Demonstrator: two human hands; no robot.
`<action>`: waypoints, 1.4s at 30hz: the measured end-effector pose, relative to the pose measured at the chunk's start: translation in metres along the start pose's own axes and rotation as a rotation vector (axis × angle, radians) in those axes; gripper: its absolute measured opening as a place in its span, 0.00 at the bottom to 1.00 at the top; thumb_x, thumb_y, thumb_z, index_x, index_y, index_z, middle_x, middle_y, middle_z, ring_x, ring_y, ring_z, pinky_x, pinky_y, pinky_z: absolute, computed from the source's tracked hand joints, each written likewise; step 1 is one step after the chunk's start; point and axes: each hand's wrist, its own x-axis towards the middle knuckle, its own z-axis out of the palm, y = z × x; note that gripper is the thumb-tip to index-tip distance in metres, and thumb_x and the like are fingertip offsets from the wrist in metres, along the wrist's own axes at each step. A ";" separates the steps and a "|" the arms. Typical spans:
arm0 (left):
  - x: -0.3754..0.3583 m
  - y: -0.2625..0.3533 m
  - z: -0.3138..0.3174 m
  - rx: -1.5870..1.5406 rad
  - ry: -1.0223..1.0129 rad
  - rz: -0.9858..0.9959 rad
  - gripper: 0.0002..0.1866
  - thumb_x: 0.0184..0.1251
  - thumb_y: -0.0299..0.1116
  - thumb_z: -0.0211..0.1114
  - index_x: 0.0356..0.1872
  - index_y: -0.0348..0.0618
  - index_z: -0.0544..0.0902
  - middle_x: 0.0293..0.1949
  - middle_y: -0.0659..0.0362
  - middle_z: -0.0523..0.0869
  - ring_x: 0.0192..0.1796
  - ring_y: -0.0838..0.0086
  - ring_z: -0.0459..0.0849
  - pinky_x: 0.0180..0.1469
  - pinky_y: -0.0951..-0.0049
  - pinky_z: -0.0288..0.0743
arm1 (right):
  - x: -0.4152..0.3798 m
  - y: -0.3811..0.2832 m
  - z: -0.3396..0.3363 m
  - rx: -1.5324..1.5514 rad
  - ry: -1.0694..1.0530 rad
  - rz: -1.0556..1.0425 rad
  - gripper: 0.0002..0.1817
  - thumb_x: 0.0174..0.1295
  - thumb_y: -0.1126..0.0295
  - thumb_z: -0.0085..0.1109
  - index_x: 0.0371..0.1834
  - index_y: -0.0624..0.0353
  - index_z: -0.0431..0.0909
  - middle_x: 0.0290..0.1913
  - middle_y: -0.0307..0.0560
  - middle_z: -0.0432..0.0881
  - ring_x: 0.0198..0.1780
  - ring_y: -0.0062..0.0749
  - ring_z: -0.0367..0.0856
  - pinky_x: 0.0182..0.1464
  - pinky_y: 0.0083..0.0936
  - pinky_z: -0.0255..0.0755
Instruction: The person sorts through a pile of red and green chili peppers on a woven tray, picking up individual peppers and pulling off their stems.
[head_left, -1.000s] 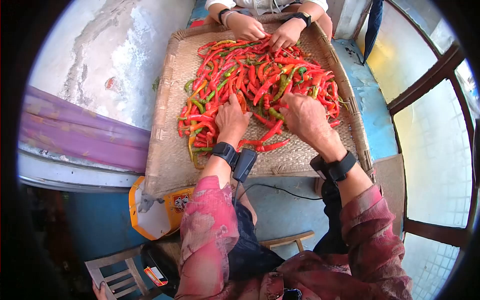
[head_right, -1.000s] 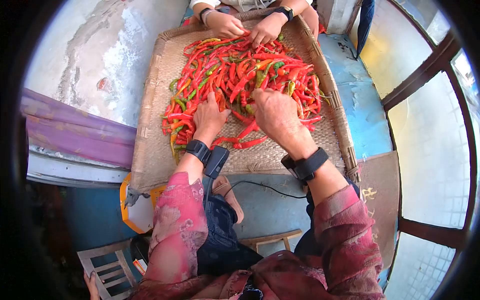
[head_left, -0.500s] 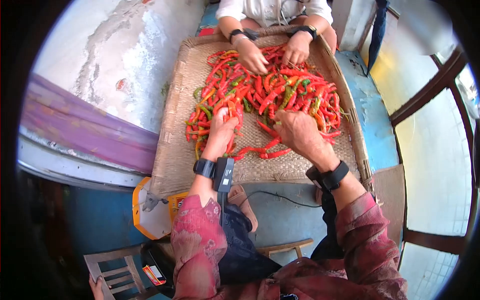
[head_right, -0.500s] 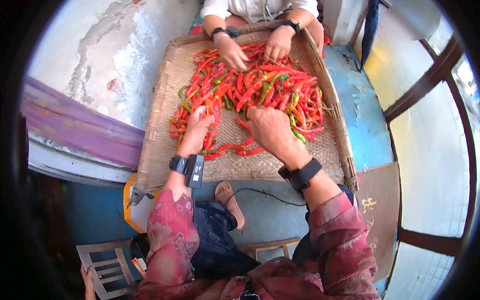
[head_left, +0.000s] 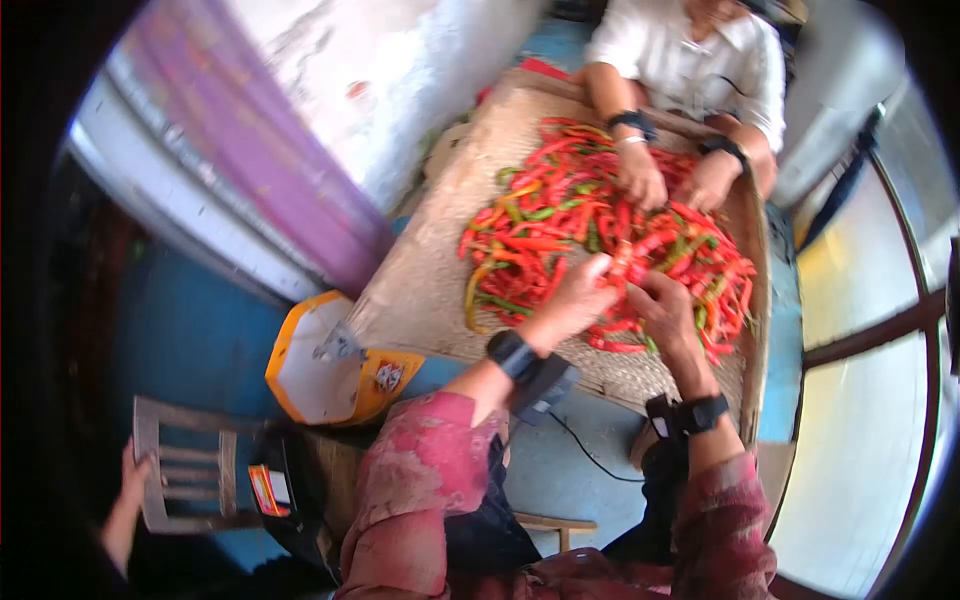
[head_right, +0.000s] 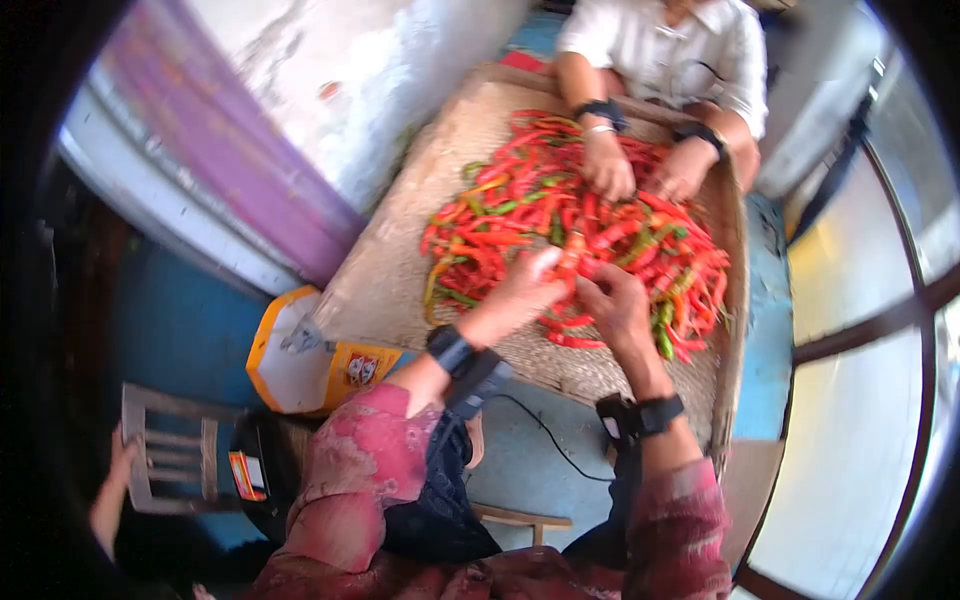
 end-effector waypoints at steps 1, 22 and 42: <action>0.002 -0.014 0.008 0.005 0.098 0.153 0.10 0.60 0.31 0.61 0.39 0.37 0.76 0.27 0.61 0.78 0.30 0.82 0.75 0.30 0.75 0.70 | 0.000 0.004 0.004 0.169 0.016 0.019 0.08 0.60 0.69 0.58 0.32 0.65 0.78 0.24 0.37 0.79 0.26 0.19 0.74 0.28 0.20 0.69; 0.000 0.006 -0.024 -0.021 0.289 -0.123 0.21 0.71 0.47 0.52 0.37 0.37 0.81 0.18 0.63 0.77 0.23 0.83 0.74 0.28 0.79 0.67 | -0.005 -0.010 -0.037 -0.272 -0.033 0.007 0.10 0.60 0.70 0.55 0.41 0.63 0.80 0.25 0.48 0.82 0.28 0.33 0.81 0.33 0.28 0.72; -0.002 0.002 -0.005 0.480 -0.105 0.108 0.12 0.64 0.40 0.62 0.35 0.39 0.82 0.22 0.52 0.80 0.27 0.68 0.82 0.31 0.65 0.72 | -0.016 -0.022 -0.048 -0.662 -0.031 -0.179 0.09 0.55 0.63 0.61 0.33 0.56 0.77 0.27 0.54 0.80 0.34 0.51 0.81 0.34 0.43 0.73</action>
